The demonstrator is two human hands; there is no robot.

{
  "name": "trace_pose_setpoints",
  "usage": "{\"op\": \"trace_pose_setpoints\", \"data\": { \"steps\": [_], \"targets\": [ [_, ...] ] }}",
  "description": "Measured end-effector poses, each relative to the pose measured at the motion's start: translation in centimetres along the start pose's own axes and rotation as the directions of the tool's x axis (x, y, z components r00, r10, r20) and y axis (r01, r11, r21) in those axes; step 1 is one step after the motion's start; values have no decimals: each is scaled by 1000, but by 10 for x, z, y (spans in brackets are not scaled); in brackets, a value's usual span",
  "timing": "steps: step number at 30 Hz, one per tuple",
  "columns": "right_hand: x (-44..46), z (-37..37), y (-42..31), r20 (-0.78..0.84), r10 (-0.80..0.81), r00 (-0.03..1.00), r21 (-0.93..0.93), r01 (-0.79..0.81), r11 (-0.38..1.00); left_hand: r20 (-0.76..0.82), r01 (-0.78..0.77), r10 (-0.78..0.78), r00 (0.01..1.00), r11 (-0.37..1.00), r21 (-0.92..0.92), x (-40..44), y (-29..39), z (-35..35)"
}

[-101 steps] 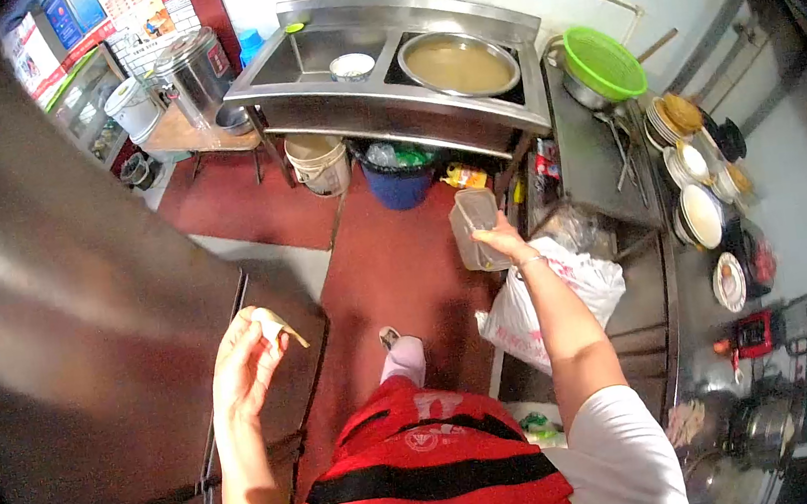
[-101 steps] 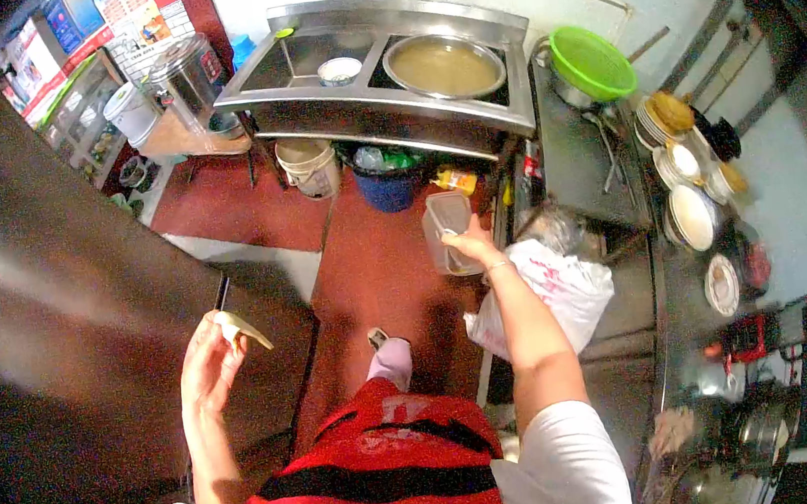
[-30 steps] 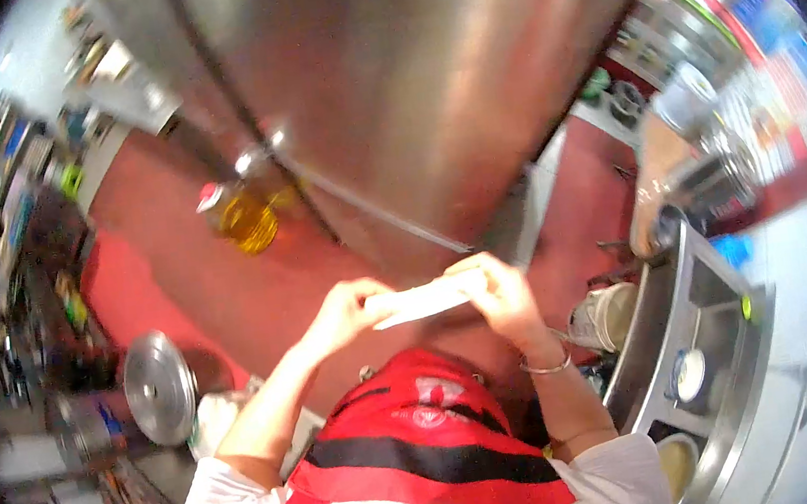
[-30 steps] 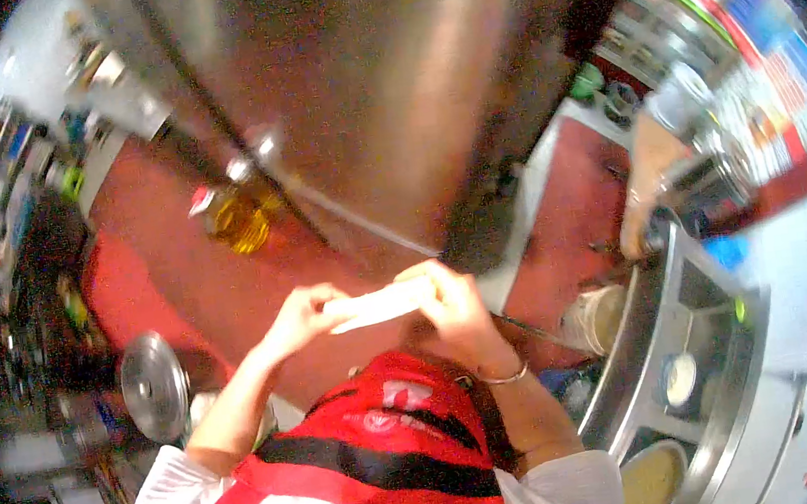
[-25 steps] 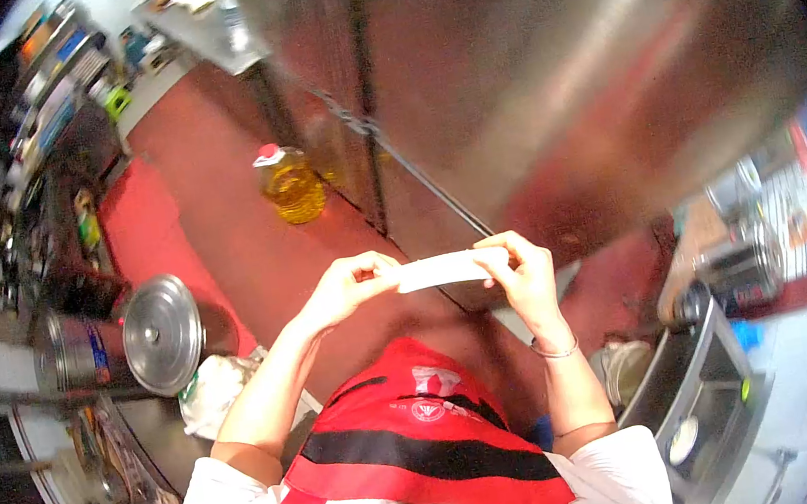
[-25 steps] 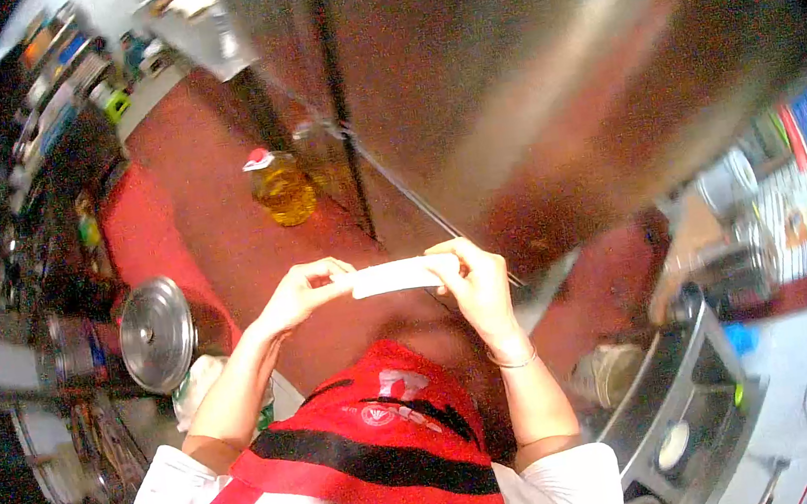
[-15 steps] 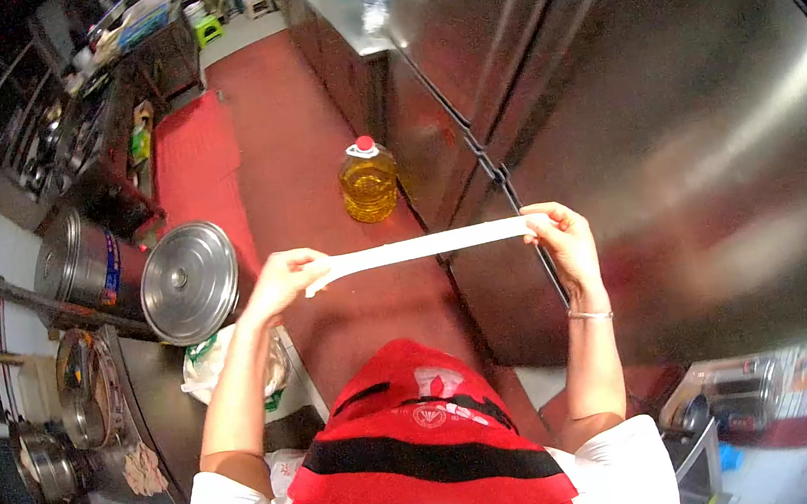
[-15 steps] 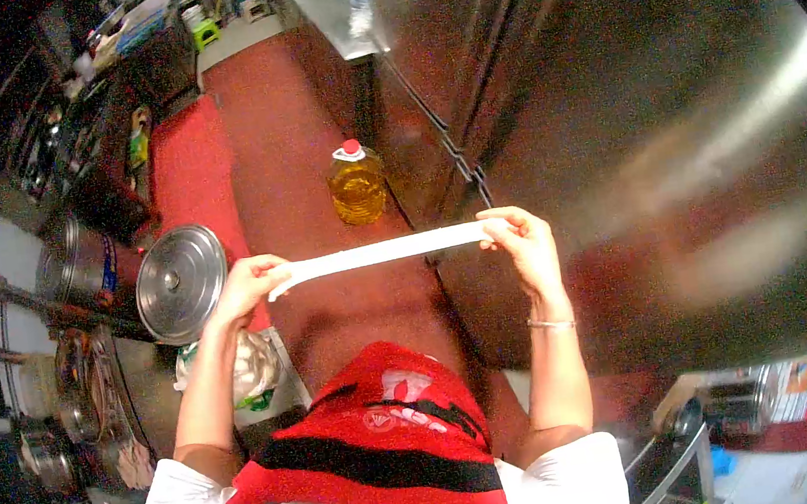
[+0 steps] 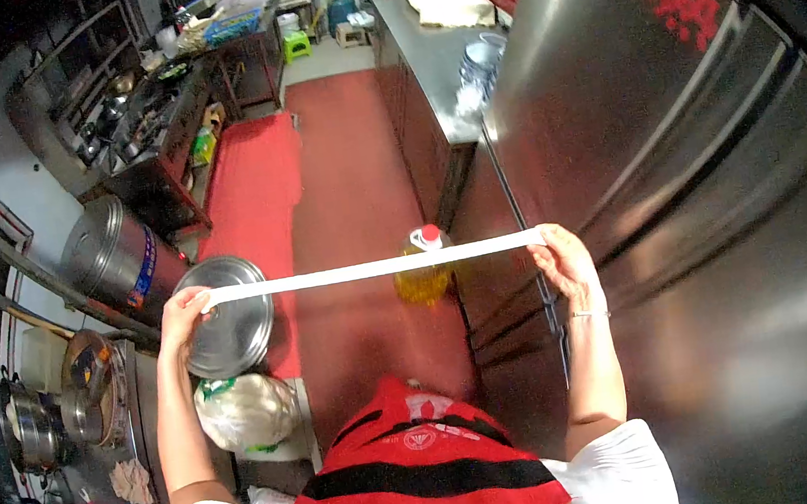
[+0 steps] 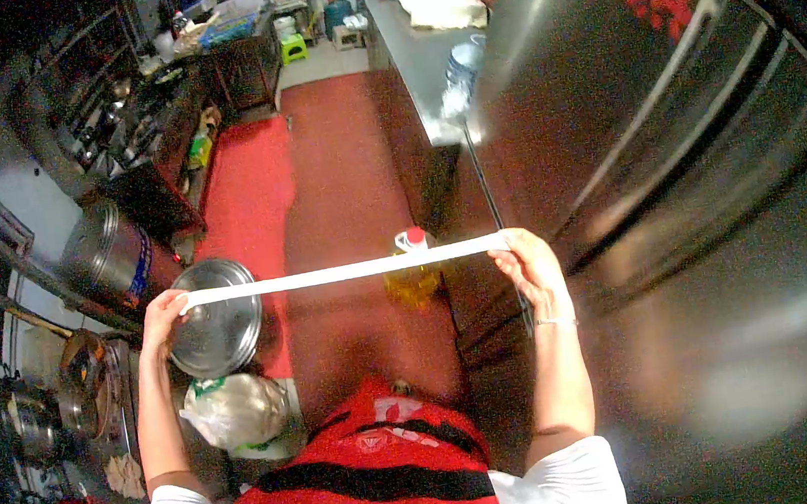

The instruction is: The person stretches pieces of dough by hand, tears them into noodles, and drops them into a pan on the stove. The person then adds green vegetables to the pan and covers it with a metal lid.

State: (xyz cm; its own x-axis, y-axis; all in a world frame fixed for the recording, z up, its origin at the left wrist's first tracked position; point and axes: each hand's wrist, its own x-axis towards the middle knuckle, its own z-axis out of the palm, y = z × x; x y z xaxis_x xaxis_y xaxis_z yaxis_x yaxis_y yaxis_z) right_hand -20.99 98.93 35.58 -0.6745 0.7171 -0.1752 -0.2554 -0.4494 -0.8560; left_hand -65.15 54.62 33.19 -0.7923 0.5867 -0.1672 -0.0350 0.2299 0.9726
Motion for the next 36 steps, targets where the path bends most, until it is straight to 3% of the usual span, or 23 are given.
{"op": "trace_pose_setpoints", "data": {
  "steps": [2, 4, 5, 6, 8, 9, 12, 13, 14, 16, 18, 20, 22, 23, 24, 26, 27, 31, 34, 36],
  "targets": [
    [42, -2, -6, 122, -31, 992, 141, 14, 990, -2, 40, -42, 999, 958, -284, 25, -8, -11],
    [89, -2, -5, 112, -41, 993, 49, 36, 998, -11, 71, -89, 996, 856, -512, 29, -9, -18],
    [102, 18, -8, 28, -9, 1000, -220, 15, 975, 1, 89, -101, 995, 880, -466, 37, -15, -24],
    [123, 21, -6, 19, -30, 999, -468, 35, 883, 31, 102, -97, 995, 949, -298, 39, -3, -21],
    [153, 30, -8, 111, -73, 991, -605, 126, 786, -59, 115, -105, 993, 973, 198, 54, -11, -31],
    [164, 36, -11, 157, -39, 987, -502, 113, 858, -65, 71, -54, 996, 952, 299, 55, -12, -36],
    [219, 40, -15, 148, -5, 989, -288, 48, 956, -213, 50, -23, 977, 992, 119, 77, -2, -43],
    [243, 39, -13, 142, 30, 989, -369, 25, 929, -252, 86, -90, 964, 996, -27, 85, 3, -48],
    [262, 43, -13, 155, 25, 988, -318, 26, 948, -254, 73, -114, 960, 983, -167, 97, 0, -58],
    [295, 50, -19, 165, -6, 986, -213, 42, 976, -128, 65, -92, 987, 977, -201, 125, -13, -81],
    [343, 58, -15, 153, -11, 988, -465, 82, 882, -143, 127, -147, 979, 982, -141, 156, -2, -80],
    [378, 74, -28, 179, -45, 983, -297, 98, 950, -207, 120, -146, 967, 983, -136, 193, 6, -84],
    [423, 85, -37, 163, -113, 980, -348, 164, 923, -204, 118, -148, 968, 981, -155, 237, 11, -94],
    [443, 95, -36, 165, -47, 985, -402, 110, 909, -226, 130, -169, 960, 976, -177, 261, 14, -97],
    [465, 106, -38, 195, -26, 981, -361, 97, 928, -223, 153, -198, 954, 967, -202, 288, 15, -105],
    [498, 127, -60, 149, -176, 973, -194, 204, 960, -149, 102, -140, 979, 966, -239, 335, 25, -118],
    [524, 126, -60, 165, -138, 976, -296, 183, 938, -198, 106, -149, 969, 971, -214, 357, 32, -114],
    [598, 138, -57, 88, -149, 985, -170, 162, 972, -159, 128, -169, 973, 963, -237, 450, 36, -127],
    [653, 130, -51, 112, -67, 991, -194, 88, 977, -117, 147, -175, 978, 965, -215, 514, 43, -128],
    [684, 125, -57, 28, -148, 989, -121, 150, 981, -116, 185, -209, 971, 963, -195, 553, 57, -117]
  ]
}}
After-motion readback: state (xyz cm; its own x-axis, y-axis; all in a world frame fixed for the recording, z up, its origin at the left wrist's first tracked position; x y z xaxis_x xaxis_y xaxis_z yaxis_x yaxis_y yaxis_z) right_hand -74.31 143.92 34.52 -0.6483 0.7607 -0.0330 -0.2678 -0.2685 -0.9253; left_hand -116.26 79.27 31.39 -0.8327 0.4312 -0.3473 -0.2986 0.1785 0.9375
